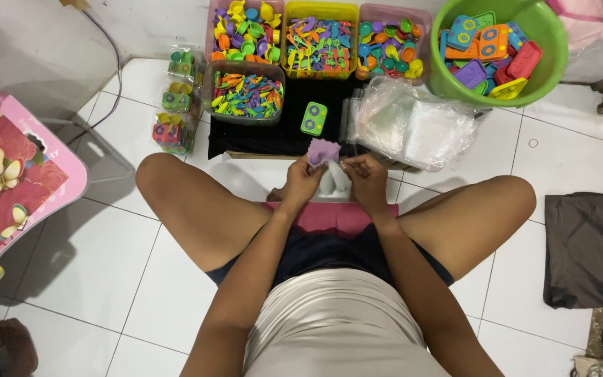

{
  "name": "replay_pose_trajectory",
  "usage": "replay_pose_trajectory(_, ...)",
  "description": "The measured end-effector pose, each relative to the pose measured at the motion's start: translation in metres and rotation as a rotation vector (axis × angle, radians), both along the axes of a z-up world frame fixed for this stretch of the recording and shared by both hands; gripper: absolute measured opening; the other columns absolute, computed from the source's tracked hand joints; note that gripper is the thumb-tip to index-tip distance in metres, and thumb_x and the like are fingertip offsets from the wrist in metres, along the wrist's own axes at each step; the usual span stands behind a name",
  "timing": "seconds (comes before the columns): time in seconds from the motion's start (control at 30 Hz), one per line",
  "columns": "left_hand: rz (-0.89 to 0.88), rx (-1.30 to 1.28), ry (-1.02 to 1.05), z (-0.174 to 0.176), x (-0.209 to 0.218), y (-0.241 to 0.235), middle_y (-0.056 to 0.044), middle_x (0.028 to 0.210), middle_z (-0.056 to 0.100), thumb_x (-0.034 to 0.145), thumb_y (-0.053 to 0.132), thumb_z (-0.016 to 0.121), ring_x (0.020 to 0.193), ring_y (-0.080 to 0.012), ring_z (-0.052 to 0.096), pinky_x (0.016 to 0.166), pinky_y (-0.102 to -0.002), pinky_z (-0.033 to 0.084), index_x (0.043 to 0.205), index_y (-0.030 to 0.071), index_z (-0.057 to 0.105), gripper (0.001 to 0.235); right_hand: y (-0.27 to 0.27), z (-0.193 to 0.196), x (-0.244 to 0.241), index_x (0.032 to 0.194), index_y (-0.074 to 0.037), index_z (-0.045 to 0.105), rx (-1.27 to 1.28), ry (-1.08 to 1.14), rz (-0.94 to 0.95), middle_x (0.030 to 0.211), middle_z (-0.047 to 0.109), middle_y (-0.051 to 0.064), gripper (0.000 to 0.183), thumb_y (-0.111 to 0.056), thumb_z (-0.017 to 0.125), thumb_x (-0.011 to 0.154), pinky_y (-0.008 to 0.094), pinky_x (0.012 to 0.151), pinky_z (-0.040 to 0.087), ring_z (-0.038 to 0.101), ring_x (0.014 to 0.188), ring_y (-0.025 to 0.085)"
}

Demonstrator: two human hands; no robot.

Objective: The person sits on the floor and wipes various colorful plastic toys with a cloth. They pick up items like a green block and a yellow toy from containers and wipe them down before placing them back.

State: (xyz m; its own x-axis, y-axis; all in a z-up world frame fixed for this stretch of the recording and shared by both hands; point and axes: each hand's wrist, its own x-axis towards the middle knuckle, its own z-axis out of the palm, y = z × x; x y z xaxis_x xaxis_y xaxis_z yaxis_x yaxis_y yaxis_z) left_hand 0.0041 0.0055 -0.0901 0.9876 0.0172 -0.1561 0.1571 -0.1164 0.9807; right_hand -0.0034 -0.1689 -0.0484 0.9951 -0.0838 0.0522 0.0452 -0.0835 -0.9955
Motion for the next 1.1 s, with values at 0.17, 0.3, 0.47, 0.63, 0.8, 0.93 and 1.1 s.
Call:
replay_pose_trajectory(0.17,-0.022,0.116,0.044,-0.024,0.007,0.000,-0.005,0.085,0.074,0.099,0.021,0.062,0.070,-0.0134,0.066,0.068,-0.033,0.052,0.109,0.013,0.074,0.018,0.000,-0.007,0.001,0.102,-0.001,0.074,-0.054,-0.047,0.041,0.084,0.076,0.013,0.011,0.000,0.078,0.091,0.027,0.063,0.056,0.069,0.075,0.013)
replay_pose_trajectory(0.3,-0.039,-0.113,-0.045,0.030,0.007,-0.003,-0.002,0.083,0.070,0.089,0.006,0.068,0.073,-0.0082,0.056,0.064,-0.028,0.050,0.105,0.009,0.075,0.018,0.000,0.003,0.006,0.102,0.000,0.073,-0.003,-0.007,0.014,0.082,0.074,0.009,0.011,-0.004,0.079,0.093,0.025,0.065,0.054,0.065,0.075,0.010)
replay_pose_trajectory(0.47,-0.045,-0.307,-0.099,0.054,0.022,0.006,-0.001,0.078,0.068,0.079,-0.001,0.075,0.063,-0.0061,0.058,0.056,-0.022,0.050,0.100,0.005,0.072,0.022,-0.005,0.010,0.020,0.101,0.000,0.074,-0.021,-0.039,0.070,0.084,0.075,0.010,0.012,-0.003,0.081,0.091,0.027,0.067,0.058,0.070,0.076,0.012)
replay_pose_trajectory(0.63,-0.153,-0.098,-0.201,0.059,0.041,0.017,-0.012,0.085,0.075,0.084,0.002,0.075,0.081,-0.0120,0.061,0.074,-0.034,0.055,0.102,0.002,0.075,0.018,-0.020,0.045,0.040,0.099,-0.001,0.076,-0.189,-0.139,0.202,0.085,0.076,0.014,0.012,-0.003,0.082,0.090,0.030,0.068,0.060,0.073,0.079,0.015)
replay_pose_trajectory(0.8,-0.194,-0.045,-0.335,0.100,0.055,0.016,-0.008,0.078,0.071,0.088,0.005,0.069,0.079,-0.0109,0.058,0.075,-0.035,0.052,0.095,0.006,0.075,0.009,-0.024,0.098,0.062,0.099,-0.001,0.075,-0.269,-0.215,0.318,0.085,0.076,0.015,0.014,0.003,0.080,0.087,0.040,0.077,0.060,0.074,0.082,0.021)
replay_pose_trajectory(0.93,-0.144,-0.089,-0.375,0.083,0.047,-0.004,-0.008,0.077,0.068,0.082,0.003,0.070,0.080,-0.0144,0.059,0.077,-0.037,0.052,0.092,0.005,0.072,0.011,-0.034,0.104,0.059,0.101,0.000,0.075,-0.293,-0.226,0.333,0.087,0.075,0.018,0.018,0.010,0.075,0.086,0.043,0.081,0.059,0.074,0.085,0.026)
replay_pose_trajectory(1.1,-0.079,-0.104,-0.187,0.050,0.006,-0.024,-0.018,0.090,0.073,0.079,0.005,0.074,0.091,-0.0278,0.070,0.086,-0.046,0.053,0.104,0.003,0.072,0.026,-0.044,0.070,0.037,0.102,-0.006,0.077,-0.420,-0.190,0.344,0.081,0.075,0.013,0.015,0.001,0.078,0.089,0.038,0.075,0.057,0.074,0.079,0.026)
